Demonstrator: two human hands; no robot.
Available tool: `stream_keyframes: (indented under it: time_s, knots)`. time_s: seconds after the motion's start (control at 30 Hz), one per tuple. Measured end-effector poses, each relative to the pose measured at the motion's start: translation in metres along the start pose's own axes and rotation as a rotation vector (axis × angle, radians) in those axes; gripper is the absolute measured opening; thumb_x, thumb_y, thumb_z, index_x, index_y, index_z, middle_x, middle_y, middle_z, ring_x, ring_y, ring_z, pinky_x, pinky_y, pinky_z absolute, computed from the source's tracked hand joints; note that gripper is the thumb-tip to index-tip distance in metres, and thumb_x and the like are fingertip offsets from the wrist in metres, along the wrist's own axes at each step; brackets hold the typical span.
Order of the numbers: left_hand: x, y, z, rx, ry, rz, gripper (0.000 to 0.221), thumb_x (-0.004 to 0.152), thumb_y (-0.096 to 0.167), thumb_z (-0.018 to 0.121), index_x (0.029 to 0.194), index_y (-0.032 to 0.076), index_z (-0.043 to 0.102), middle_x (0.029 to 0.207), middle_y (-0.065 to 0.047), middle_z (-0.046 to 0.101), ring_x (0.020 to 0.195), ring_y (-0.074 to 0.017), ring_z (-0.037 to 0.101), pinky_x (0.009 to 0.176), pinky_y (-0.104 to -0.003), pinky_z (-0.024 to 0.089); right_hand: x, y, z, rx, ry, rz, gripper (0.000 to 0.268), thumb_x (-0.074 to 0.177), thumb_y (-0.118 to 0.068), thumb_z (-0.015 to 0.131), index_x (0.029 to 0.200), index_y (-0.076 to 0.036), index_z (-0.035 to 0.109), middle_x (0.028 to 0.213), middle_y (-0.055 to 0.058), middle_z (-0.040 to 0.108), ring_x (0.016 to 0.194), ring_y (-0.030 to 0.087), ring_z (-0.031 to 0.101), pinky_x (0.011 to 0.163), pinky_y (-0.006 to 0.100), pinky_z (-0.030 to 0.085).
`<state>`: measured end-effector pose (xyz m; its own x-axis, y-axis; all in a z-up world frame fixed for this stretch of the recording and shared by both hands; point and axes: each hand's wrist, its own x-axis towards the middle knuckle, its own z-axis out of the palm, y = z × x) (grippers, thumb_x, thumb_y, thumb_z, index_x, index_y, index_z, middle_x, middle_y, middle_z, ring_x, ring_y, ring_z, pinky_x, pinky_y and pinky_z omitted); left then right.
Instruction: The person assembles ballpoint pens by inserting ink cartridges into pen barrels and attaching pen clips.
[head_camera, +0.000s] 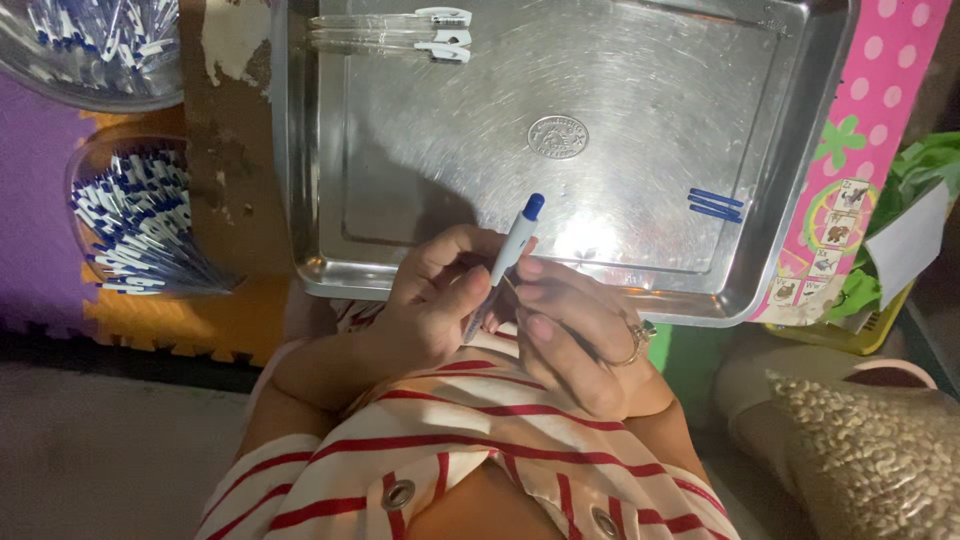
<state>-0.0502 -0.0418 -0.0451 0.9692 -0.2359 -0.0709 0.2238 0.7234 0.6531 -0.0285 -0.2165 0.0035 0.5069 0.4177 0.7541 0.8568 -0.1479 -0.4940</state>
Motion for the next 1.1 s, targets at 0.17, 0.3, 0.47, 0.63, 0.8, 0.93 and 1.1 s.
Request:
stream_keyframes:
  time_s: [0.17,0.3,0.47,0.63,0.8,0.93,1.1]
  knots:
    - [-0.003,-0.02,-0.008,-0.062,-0.011,0.092,0.037,0.105,0.019,0.061,0.123,-0.014,0.059,0.093,-0.026,0.069,0.064,-0.0178,0.069,0.05,-0.024,0.057,-0.004,0.001,-0.001,-0.045,-0.028,-0.038,0.028,0.099,-0.004,0.067,0.124,0.009,0.066,0.118,0.032,0.067,0.103,0.054,0.074,0.078,0.063,0.064]
    - [-0.004,-0.02,-0.01,-0.111,-0.02,0.103,0.035,0.105,0.015,0.062,0.124,-0.015,0.058,0.097,-0.028,0.069,0.064,-0.0201,0.069,0.052,-0.027,0.058,0.002,0.001,0.0,-0.067,-0.017,-0.069,0.026,0.099,-0.003,0.067,0.122,0.008,0.065,0.117,0.03,0.067,0.099,0.051,0.075,0.075,0.061,0.065]
    - [-0.001,-0.01,-0.006,-0.057,0.008,0.068,0.038,0.104,0.021,0.065,0.119,-0.013,0.061,0.083,-0.02,0.065,0.059,-0.0159,0.065,0.049,-0.024,0.056,0.006,0.004,0.006,-0.095,0.006,-0.111,0.026,0.098,0.004,0.067,0.123,0.007,0.064,0.116,0.028,0.065,0.095,0.047,0.076,0.073,0.058,0.066]
    - [0.0,-0.006,-0.001,-0.065,0.038,0.077,0.036,0.104,0.02,0.066,0.118,-0.013,0.061,0.083,-0.018,0.066,0.059,-0.0151,0.065,0.049,-0.024,0.056,0.004,0.005,0.004,-0.039,-0.02,-0.077,0.03,0.097,0.009,0.065,0.127,0.005,0.064,0.123,0.026,0.063,0.104,0.047,0.074,0.077,0.06,0.066]
    - [-0.001,-0.014,-0.009,-0.086,0.06,0.098,0.037,0.102,0.019,0.07,0.118,-0.013,0.06,0.082,-0.017,0.065,0.057,-0.014,0.065,0.049,-0.024,0.056,-0.005,0.005,0.008,0.005,0.009,-0.054,0.03,0.095,0.008,0.066,0.124,0.006,0.067,0.124,0.026,0.063,0.109,0.049,0.073,0.08,0.064,0.065]
    - [-0.001,-0.013,-0.009,0.002,0.055,0.119,0.036,0.103,0.024,0.067,0.119,-0.008,0.065,0.085,-0.015,0.068,0.066,-0.0123,0.066,0.056,-0.022,0.054,-0.001,0.004,0.012,0.098,0.017,0.039,0.03,0.094,0.009,0.064,0.124,0.008,0.066,0.125,0.023,0.064,0.113,0.048,0.073,0.085,0.064,0.064]
    - [-0.005,-0.015,-0.012,0.002,0.094,0.136,0.039,0.103,0.023,0.071,0.12,-0.011,0.063,0.091,-0.015,0.07,0.076,-0.013,0.07,0.067,-0.024,0.057,-0.003,-0.002,0.013,0.146,0.022,0.166,0.032,0.092,0.008,0.066,0.124,0.009,0.063,0.123,0.023,0.067,0.112,0.048,0.074,0.085,0.064,0.066]
